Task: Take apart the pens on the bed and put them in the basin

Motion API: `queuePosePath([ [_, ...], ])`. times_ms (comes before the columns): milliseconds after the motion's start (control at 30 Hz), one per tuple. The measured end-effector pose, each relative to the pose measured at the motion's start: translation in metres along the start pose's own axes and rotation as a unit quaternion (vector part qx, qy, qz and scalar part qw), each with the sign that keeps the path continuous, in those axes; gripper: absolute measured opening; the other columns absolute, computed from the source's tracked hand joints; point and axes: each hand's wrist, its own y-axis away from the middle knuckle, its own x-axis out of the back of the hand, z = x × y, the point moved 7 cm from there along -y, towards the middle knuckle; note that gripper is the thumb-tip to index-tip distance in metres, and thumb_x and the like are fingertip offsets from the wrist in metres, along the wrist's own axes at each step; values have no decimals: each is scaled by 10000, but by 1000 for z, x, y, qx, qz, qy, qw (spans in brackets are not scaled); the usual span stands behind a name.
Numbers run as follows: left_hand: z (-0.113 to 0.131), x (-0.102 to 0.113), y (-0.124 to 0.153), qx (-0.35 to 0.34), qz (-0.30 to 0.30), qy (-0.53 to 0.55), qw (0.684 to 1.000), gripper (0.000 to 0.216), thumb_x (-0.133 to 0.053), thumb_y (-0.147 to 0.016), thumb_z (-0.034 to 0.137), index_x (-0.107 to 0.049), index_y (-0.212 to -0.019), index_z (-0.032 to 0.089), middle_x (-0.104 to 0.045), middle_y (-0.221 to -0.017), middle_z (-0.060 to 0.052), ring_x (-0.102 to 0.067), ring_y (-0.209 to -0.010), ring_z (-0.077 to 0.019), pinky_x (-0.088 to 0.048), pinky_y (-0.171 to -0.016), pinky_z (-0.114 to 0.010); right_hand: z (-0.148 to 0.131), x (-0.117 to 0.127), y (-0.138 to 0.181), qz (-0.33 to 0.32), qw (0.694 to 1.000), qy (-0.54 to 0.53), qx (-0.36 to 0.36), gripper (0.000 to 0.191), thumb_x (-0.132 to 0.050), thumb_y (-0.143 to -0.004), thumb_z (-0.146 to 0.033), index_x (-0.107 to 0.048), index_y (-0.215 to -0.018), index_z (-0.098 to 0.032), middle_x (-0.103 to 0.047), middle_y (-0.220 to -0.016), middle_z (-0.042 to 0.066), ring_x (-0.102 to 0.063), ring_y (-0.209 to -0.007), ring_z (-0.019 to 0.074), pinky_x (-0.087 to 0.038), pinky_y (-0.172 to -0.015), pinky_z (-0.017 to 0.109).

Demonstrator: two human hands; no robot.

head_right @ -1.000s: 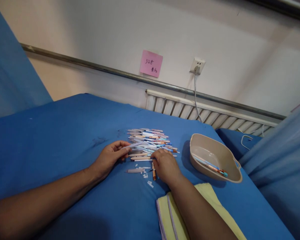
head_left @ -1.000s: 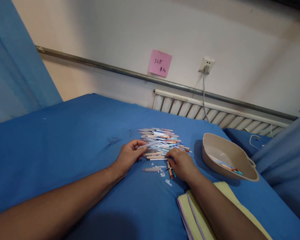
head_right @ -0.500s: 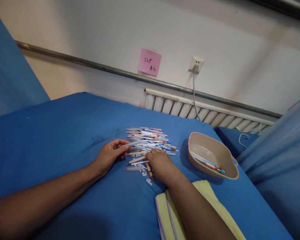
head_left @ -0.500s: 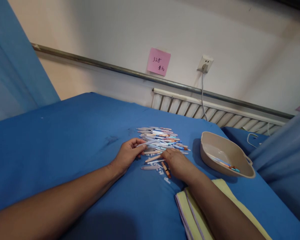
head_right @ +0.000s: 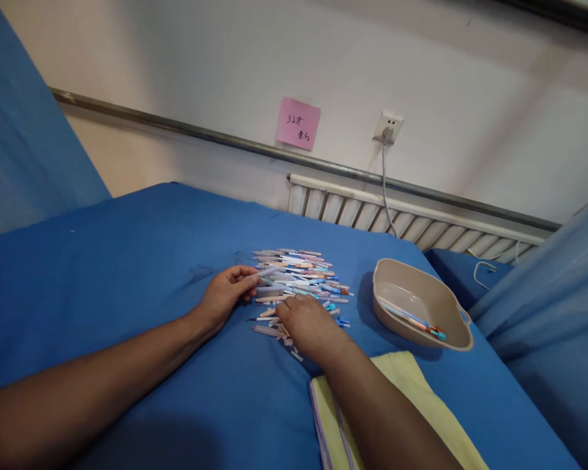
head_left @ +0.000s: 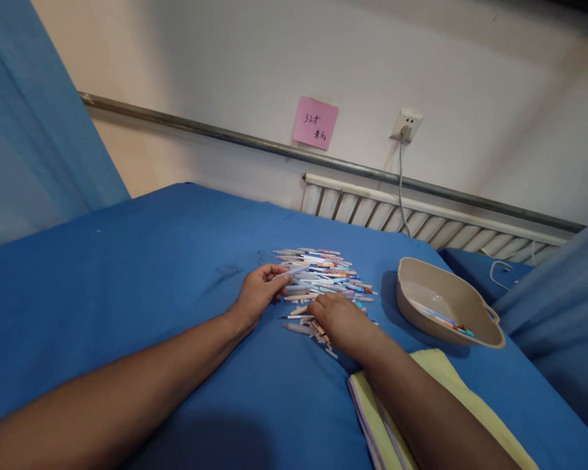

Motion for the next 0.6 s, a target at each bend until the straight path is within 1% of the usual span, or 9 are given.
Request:
queuePosePath([
  [133,2,8,-1,-6,25,-8,1000,311,-706,-606,338,-609,-816,130,-588,-558,22,-507,-473,-87,-378,-440,-185,-2,4,-2,17,1000,15,-1,217,-437,-846,-84,-574,-998,-156,-613,-963,111,-531,-919,244,-352,-807,321],
  [267,6,16,1,-8,35,-11,999,334,-709,-591,357,-610,-817,133,-601,-579,17,-504,-463,-85,-361,-429,-183,-2,3,-5,36,999,-7,-1,245,-496,-793,-60,-560,-1012,-149,-608,-958,105,-527,-938,228,-352,-822,296],
  [333,9,20,3,-9,37,-8,999,342,-712,-587,369,-608,-815,136,-601,-584,18,-500,-462,-84,-354,-429,-182,-1,1,-6,50,998,-22,-11,240,-507,-798,-72,-552,-1020,-153,-604,-962,95,-527,-931,217,-356,-818,289],
  [400,12,24,3,-13,41,-3,999,344,-708,-591,377,-605,-815,138,-609,-609,11,-512,-482,-89,-367,-444,-186,2,3,-5,77,996,-41,-31,212,-486,-827,-89,-542,-1020,-159,-599,-967,88,-526,-927,204,-362,-814,287],
  [500,13,28,3,-13,42,-4,999,338,-698,-601,382,-601,-813,139,-606,-611,7,-515,-490,-95,-377,-454,-193,9,12,-1,130,985,-90,-63,199,-444,-859,-107,-530,-1027,-169,-596,-969,79,-531,-925,184,-370,-813,281],
  [600,13,28,3,-6,34,-9,999,335,-694,-609,377,-601,-826,138,-585,-578,19,-501,-471,-92,-364,-444,-190,18,23,4,193,962,-176,-84,196,-451,-849,-128,-519,-1025,-178,-591,-945,59,-545,-867,162,-392,-773,266],
])
